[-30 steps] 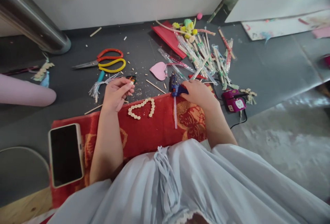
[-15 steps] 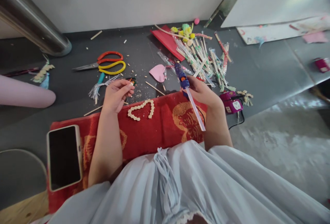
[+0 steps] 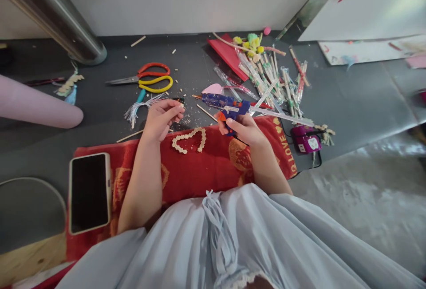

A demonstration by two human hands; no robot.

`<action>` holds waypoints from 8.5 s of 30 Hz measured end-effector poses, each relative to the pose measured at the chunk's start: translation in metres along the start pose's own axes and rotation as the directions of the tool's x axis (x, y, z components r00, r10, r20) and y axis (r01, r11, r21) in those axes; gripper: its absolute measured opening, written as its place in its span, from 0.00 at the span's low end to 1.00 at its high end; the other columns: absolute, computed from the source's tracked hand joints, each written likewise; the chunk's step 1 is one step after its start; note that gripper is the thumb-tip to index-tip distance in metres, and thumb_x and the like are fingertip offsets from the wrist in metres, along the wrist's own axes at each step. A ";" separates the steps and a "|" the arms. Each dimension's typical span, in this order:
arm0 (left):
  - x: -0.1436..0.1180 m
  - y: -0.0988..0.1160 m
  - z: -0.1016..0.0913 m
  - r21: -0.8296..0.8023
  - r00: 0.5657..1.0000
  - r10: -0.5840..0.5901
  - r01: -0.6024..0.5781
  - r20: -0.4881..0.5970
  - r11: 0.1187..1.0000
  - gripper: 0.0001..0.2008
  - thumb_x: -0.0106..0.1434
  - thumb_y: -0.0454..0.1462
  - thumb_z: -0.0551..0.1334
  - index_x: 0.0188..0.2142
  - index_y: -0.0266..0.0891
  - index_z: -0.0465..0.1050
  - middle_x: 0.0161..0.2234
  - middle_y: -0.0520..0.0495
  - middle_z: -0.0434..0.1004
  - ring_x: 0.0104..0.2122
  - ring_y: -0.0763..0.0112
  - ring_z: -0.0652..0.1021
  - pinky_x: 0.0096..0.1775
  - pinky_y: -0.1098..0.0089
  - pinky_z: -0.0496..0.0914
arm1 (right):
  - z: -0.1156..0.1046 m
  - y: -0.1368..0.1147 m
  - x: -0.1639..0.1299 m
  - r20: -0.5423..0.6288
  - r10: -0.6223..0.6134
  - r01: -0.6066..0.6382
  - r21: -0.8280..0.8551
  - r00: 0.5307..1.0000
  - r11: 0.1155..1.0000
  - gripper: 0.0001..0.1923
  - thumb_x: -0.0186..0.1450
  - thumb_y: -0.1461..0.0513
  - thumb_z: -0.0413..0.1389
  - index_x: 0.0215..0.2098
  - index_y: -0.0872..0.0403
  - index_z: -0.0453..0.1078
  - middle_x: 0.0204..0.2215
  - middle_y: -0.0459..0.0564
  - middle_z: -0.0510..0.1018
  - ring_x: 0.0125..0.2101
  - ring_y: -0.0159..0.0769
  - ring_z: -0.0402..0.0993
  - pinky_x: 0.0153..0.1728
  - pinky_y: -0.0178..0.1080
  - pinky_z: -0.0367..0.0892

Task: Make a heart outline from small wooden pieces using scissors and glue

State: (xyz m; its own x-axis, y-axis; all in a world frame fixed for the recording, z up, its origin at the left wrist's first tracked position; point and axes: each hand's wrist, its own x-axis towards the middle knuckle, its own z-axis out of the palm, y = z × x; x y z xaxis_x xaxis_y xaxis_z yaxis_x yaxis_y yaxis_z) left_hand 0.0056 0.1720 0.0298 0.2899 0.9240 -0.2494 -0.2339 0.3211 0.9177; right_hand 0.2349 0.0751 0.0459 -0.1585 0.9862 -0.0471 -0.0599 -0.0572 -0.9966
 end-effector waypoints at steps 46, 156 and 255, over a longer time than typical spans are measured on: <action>0.001 -0.003 -0.004 -0.026 0.999 0.036 -0.035 0.033 0.999 0.10 0.47 0.35 0.75 0.27 0.39 0.77 0.23 0.54 0.77 0.21 0.81 0.75 0.23 0.81 0.67 | 0.024 0.011 0.005 -0.032 0.063 -0.060 0.092 0.997 0.994 0.24 0.62 0.43 0.60 0.28 0.54 0.71 0.21 0.46 0.78 0.19 0.29 0.74 0.23 0.34 0.71; 0.000 -0.008 -0.009 0.110 0.992 0.008 -0.023 0.129 0.994 0.12 0.45 0.41 0.75 0.26 0.37 0.78 0.21 0.51 0.75 0.22 0.77 0.74 0.26 0.75 0.69 | 0.015 -0.050 0.125 0.223 0.079 0.215 -0.972 0.972 0.097 0.06 0.65 0.66 0.55 0.36 0.55 0.75 0.37 0.55 0.80 0.40 0.43 0.75 0.43 0.43 0.65; -0.001 0.001 -0.003 -0.156 0.996 0.087 -0.091 -0.034 0.983 0.11 0.44 0.37 0.76 0.24 0.38 0.76 0.20 0.54 0.75 0.19 0.82 0.73 0.22 0.80 0.66 | 0.045 -0.014 0.092 0.046 -0.432 0.393 -0.510 0.901 0.765 0.06 0.62 0.58 0.55 0.30 0.52 0.69 0.29 0.47 0.78 0.30 0.30 0.75 0.36 0.38 0.74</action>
State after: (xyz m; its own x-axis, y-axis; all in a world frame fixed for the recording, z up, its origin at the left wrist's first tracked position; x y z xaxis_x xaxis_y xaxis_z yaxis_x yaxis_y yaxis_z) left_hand 0.0026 0.1725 0.0303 0.2368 0.9550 -0.1787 -0.4017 0.2637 0.8770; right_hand 0.1772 0.1602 0.0587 -0.1617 0.9059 0.3914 0.3944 0.4229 -0.8158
